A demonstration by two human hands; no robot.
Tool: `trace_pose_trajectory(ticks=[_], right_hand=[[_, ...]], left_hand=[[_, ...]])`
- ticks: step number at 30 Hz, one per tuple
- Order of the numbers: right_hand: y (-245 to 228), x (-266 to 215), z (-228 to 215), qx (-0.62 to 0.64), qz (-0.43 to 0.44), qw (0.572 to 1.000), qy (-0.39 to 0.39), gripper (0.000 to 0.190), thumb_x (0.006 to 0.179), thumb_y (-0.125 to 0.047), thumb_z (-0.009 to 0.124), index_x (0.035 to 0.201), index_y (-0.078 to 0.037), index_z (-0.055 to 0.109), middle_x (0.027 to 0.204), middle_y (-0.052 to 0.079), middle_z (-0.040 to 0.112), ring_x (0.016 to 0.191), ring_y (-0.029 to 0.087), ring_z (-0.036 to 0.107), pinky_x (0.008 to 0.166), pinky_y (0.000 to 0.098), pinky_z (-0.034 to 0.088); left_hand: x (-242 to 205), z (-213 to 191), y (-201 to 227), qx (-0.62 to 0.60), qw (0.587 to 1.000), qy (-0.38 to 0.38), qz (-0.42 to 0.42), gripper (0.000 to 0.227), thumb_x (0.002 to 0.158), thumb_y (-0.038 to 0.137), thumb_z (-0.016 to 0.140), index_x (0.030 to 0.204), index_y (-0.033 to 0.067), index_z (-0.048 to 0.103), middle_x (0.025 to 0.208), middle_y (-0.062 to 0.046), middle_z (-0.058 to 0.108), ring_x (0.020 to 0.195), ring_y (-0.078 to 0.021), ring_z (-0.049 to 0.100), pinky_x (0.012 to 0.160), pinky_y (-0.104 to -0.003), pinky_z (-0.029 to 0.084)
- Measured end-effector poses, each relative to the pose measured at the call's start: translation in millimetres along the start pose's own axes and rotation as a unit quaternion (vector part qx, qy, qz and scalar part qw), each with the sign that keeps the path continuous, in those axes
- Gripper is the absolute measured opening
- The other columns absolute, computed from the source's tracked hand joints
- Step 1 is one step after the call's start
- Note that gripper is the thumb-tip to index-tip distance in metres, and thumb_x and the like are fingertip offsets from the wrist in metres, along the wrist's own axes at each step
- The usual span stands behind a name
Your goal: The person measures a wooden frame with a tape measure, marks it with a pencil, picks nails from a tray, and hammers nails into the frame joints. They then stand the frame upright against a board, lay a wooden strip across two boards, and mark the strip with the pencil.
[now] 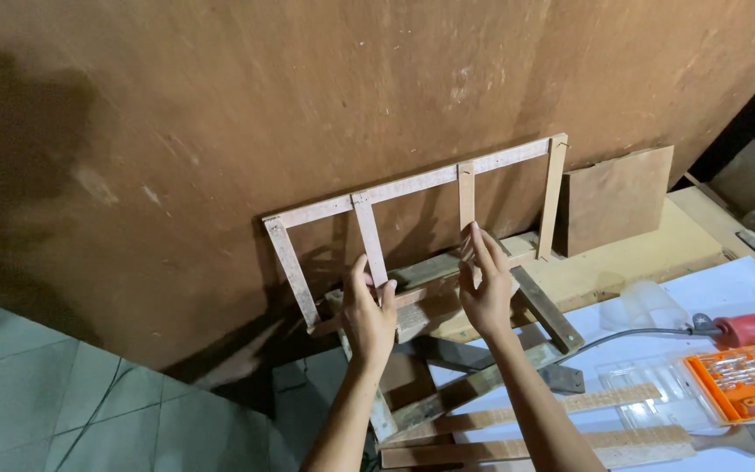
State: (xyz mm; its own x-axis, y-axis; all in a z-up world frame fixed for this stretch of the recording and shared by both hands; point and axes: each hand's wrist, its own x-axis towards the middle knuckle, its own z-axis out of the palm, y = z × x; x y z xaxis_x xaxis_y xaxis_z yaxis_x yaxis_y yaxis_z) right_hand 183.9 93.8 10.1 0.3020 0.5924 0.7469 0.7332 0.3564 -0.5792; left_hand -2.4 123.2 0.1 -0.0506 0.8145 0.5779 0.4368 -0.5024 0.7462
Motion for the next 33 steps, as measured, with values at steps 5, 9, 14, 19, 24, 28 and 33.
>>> trace_pose_trajectory(ticks=[5, 9, 14, 19, 24, 28, 33], right_hand=[[7, 2, 7, 0.016, 0.008, 1.0, -0.009, 0.071, 0.088, 0.015, 0.057, 0.154, -0.009, 0.047, 0.14, 0.018, 0.06, 0.118, 0.035, 0.064, 0.098, 0.0374, 0.053], [6, 4, 7, -0.02, -0.022, 1.0, -0.004, 0.072, 0.084, 0.017, 0.058, 0.152, -0.005, 0.048, 0.139, 0.021, 0.059, 0.117, 0.038, 0.063, 0.097, 0.0391, 0.052], [11, 6, 10, 0.018, 0.004, 1.0, -0.013, 0.073, 0.085, 0.021, 0.053, 0.152, -0.005, 0.048, 0.139, 0.019, 0.06, 0.111, 0.032, 0.064, 0.092, 0.0333, 0.054], [10, 6, 9, 0.025, -0.004, 1.0, -0.015, 0.083, 0.076, 0.025, 0.055, 0.153, -0.005, 0.048, 0.135, 0.017, 0.061, 0.107, 0.028, 0.064, 0.093, 0.0327, 0.054], [19, 0, 11, 0.03, 0.023, 0.999, -0.024, 0.082, 0.081, 0.024, 0.057, 0.155, -0.007, 0.048, 0.13, 0.013, 0.063, 0.105, 0.025, 0.064, 0.096, 0.0315, 0.056], [5, 3, 2, 0.004, 0.031, 0.999, -0.032, 0.081, 0.077, 0.022, 0.06, 0.152, -0.005, 0.047, 0.142, 0.02, 0.057, 0.122, 0.032, 0.062, 0.099, 0.035, 0.054], [7, -5, -2, -0.022, 0.023, 0.999, -0.031, 0.071, 0.084, 0.014, 0.065, 0.151, -0.006, 0.051, 0.148, 0.018, 0.055, 0.133, 0.038, 0.057, 0.108, 0.0408, 0.049]], left_hand=[[4, 4, -11, -0.025, 1.0, 0.006, 0.003, 0.062, 0.086, 0.005, 0.077, 0.142, 0.0078, 0.05, 0.097, -0.013, 0.067, 0.085, -0.0275, 0.069, 0.074, -0.04, 0.056], [7, 2, -9, 0.004, 1.0, -0.009, -0.011, 0.064, 0.085, 0.007, 0.079, 0.142, 0.0098, 0.051, 0.093, -0.012, 0.069, 0.085, -0.0276, 0.07, 0.072, -0.041, 0.056], [11, 4, -7, 0.007, 1.0, -0.017, -0.023, 0.064, 0.086, 0.009, 0.079, 0.142, 0.0102, 0.05, 0.092, -0.011, 0.069, 0.083, -0.0278, 0.071, 0.071, -0.041, 0.056], [9, 9, -11, 0.003, 1.0, -0.005, -0.021, 0.064, 0.085, 0.008, 0.079, 0.142, 0.0098, 0.05, 0.092, -0.012, 0.068, 0.082, -0.0284, 0.07, 0.071, -0.041, 0.056], [7, 11, -11, 0.001, 1.0, 0.002, -0.02, 0.065, 0.086, 0.007, 0.079, 0.144, 0.0106, 0.049, 0.091, -0.013, 0.066, 0.08, -0.029, 0.068, 0.071, -0.041, 0.056], [6, 11, -11, 0.002, 1.0, 0.006, 0.003, 0.068, 0.086, 0.008, 0.078, 0.146, 0.0105, 0.047, 0.092, -0.013, 0.066, 0.083, -0.0295, 0.069, 0.073, -0.041, 0.056], [5, 2, 2, 0.071, 0.997, 0.023, 0.023, 0.073, 0.082, 0.015, 0.079, 0.145, 0.0085, 0.043, 0.112, -0.019, 0.062, 0.103, -0.037, 0.063, 0.088, -0.048, 0.051]])
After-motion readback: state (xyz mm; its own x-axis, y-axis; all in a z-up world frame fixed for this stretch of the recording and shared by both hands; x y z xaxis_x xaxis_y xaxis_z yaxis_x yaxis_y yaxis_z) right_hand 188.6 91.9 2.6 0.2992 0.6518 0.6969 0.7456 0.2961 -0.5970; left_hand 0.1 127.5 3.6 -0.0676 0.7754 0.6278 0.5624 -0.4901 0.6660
